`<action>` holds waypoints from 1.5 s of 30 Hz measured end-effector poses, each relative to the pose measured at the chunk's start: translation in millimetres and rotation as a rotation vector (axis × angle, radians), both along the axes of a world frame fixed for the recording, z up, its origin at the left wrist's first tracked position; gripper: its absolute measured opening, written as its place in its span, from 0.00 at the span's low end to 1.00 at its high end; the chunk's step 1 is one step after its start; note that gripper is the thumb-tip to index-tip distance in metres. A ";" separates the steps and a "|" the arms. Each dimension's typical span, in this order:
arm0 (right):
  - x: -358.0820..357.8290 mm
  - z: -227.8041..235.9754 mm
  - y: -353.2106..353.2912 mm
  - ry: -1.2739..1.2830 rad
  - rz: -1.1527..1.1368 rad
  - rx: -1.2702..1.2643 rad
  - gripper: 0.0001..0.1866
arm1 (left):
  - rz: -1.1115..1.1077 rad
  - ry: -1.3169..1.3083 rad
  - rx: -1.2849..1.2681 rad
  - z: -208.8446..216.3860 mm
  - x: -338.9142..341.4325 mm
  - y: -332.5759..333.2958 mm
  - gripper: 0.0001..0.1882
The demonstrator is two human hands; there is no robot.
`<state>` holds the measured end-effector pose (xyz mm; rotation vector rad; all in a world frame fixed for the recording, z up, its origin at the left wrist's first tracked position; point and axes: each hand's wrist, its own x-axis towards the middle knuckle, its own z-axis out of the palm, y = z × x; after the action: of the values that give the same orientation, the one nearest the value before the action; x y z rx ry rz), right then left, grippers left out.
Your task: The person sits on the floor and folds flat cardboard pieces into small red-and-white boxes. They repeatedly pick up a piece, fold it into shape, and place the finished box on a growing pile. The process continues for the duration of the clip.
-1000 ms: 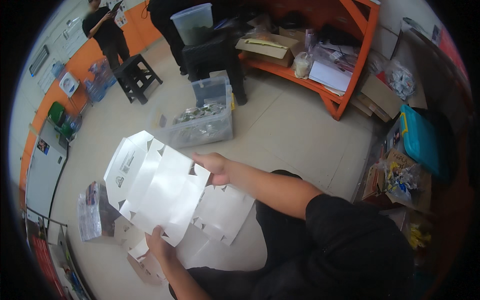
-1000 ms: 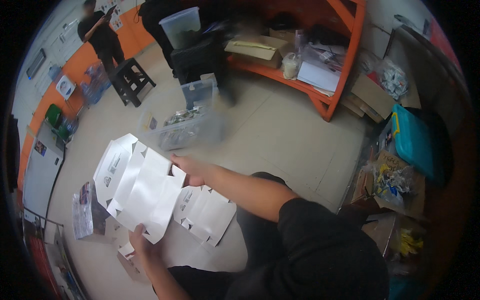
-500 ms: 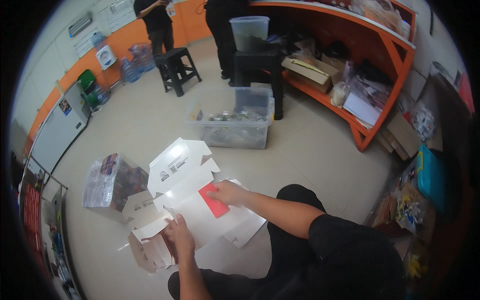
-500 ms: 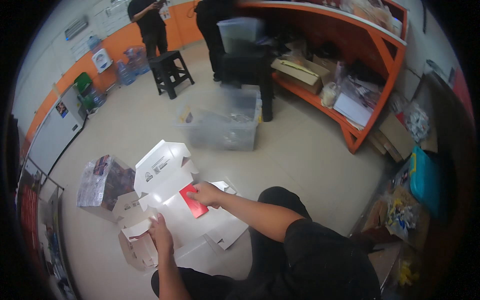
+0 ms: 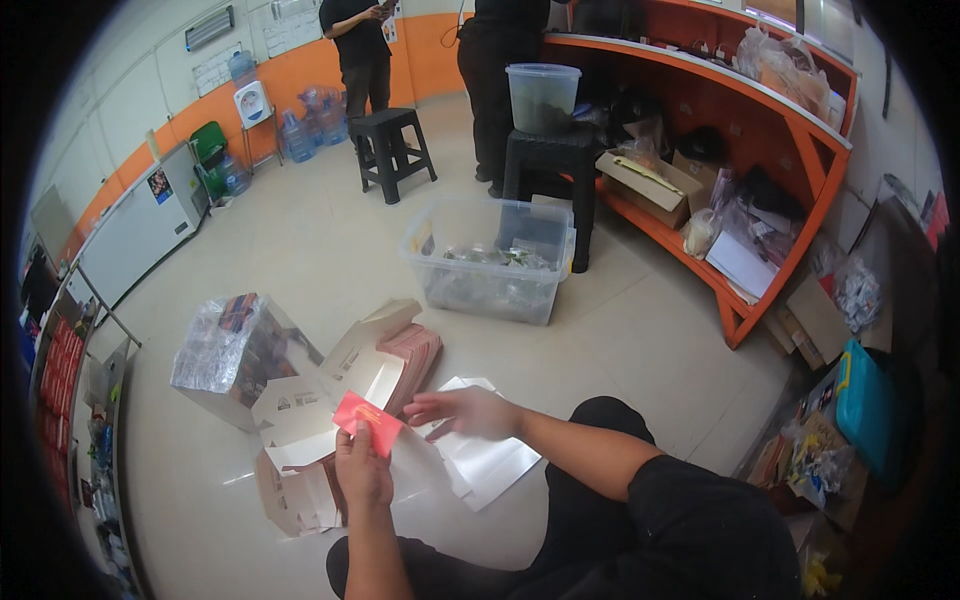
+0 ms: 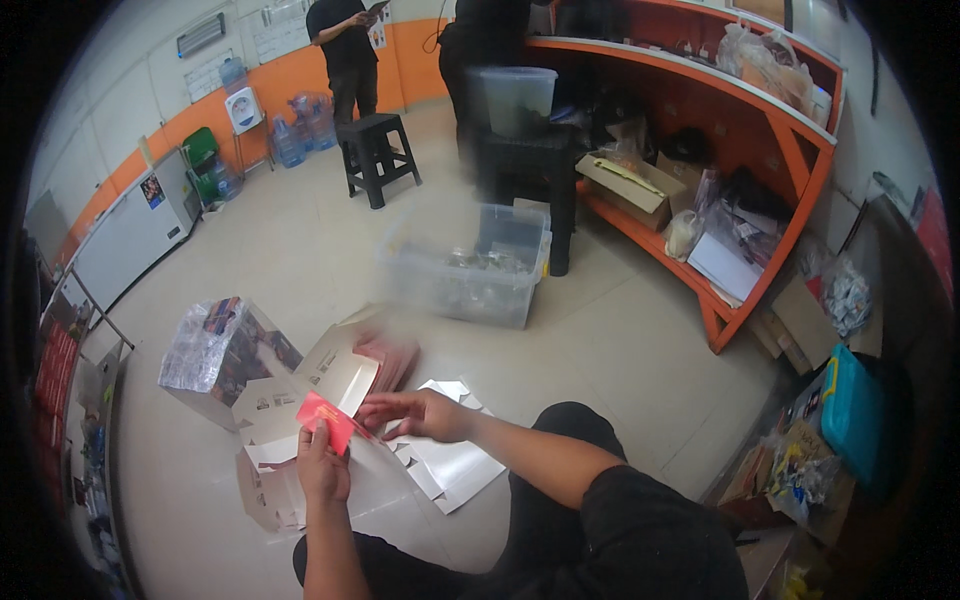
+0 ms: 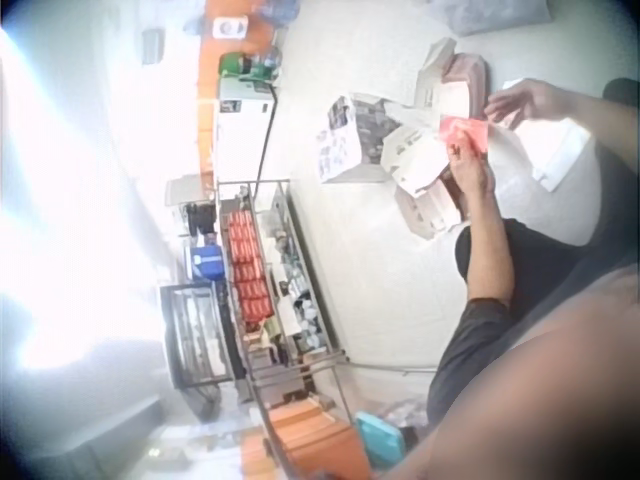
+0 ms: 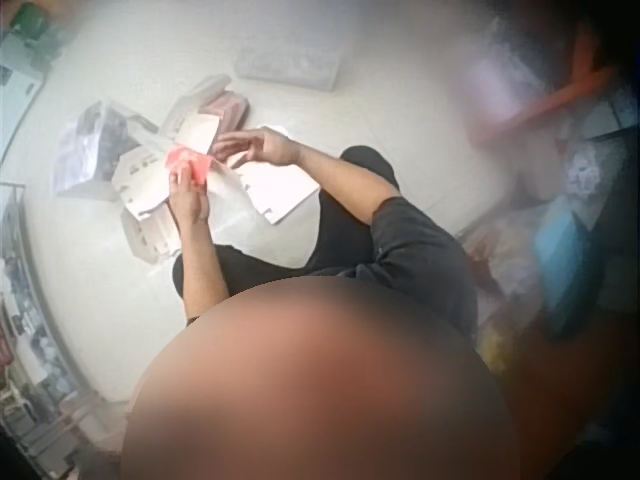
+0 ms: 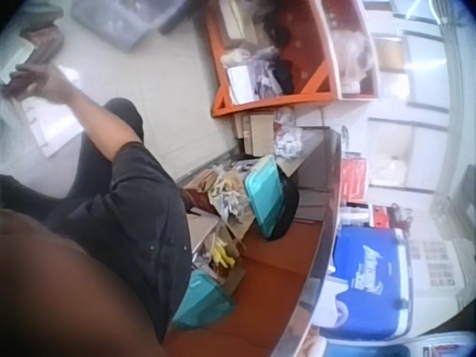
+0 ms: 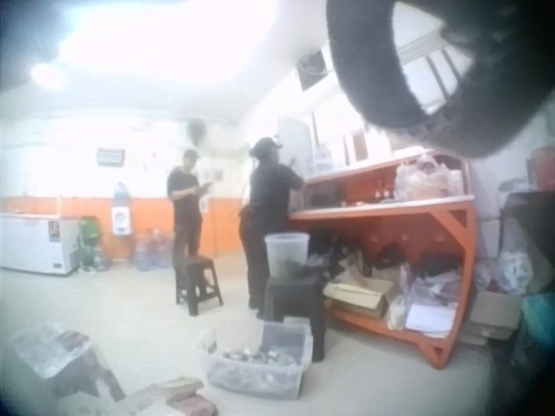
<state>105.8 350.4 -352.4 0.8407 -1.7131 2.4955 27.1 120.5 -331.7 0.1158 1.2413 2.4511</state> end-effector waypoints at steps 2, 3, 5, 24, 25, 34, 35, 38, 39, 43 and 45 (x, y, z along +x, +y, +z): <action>4.7 -4.0 -9.0 0.253 -0.344 0.477 0.35 | 0.030 -0.012 -0.048 4.2 0.6 -1.3 0.17; 8.4 -5.0 -14.0 0.380 -0.519 0.706 0.35 | 0.055 -0.012 -0.057 6.2 2.9 -0.9 0.17; 12.5 -3.6 -22.7 0.620 -0.666 0.757 0.30 | 0.082 -0.021 -0.062 9.1 9.1 3.0 0.18; 26.4 19.8 -28.5 0.706 -0.869 0.754 0.18 | -0.218 0.016 0.223 13.1 40.7 26.9 0.22; 26.7 19.8 -29.1 0.697 -0.868 0.757 0.19 | -0.232 0.035 0.227 12.6 40.0 26.7 0.22; 30.6 20.8 -32.8 0.644 -0.915 0.759 0.21 | -0.215 0.076 0.161 16.6 39.0 28.9 0.21; 30.4 20.8 -32.6 0.648 -0.923 0.765 0.23 | -0.202 0.059 0.134 16.8 39.5 29.5 0.21; 26.4 19.6 -33.3 0.675 -0.996 0.800 0.25 | -0.189 0.009 0.164 13.0 37.3 31.6 0.23; 25.3 19.2 -33.8 0.729 -1.030 0.876 0.24 | -0.180 -0.003 0.169 11.3 35.6 31.5 0.23; 25.4 19.2 -34.3 0.638 -0.926 0.844 0.19 | -0.139 0.009 0.096 8.0 39.0 26.8 0.22; 26.6 18.4 -36.4 0.665 -0.933 0.849 0.18 | -0.169 0.029 0.101 9.2 40.9 25.8 0.22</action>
<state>132.4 313.9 -334.0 0.5341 -2.1136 0.7756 68.0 146.3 -322.6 0.2732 1.0731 2.3719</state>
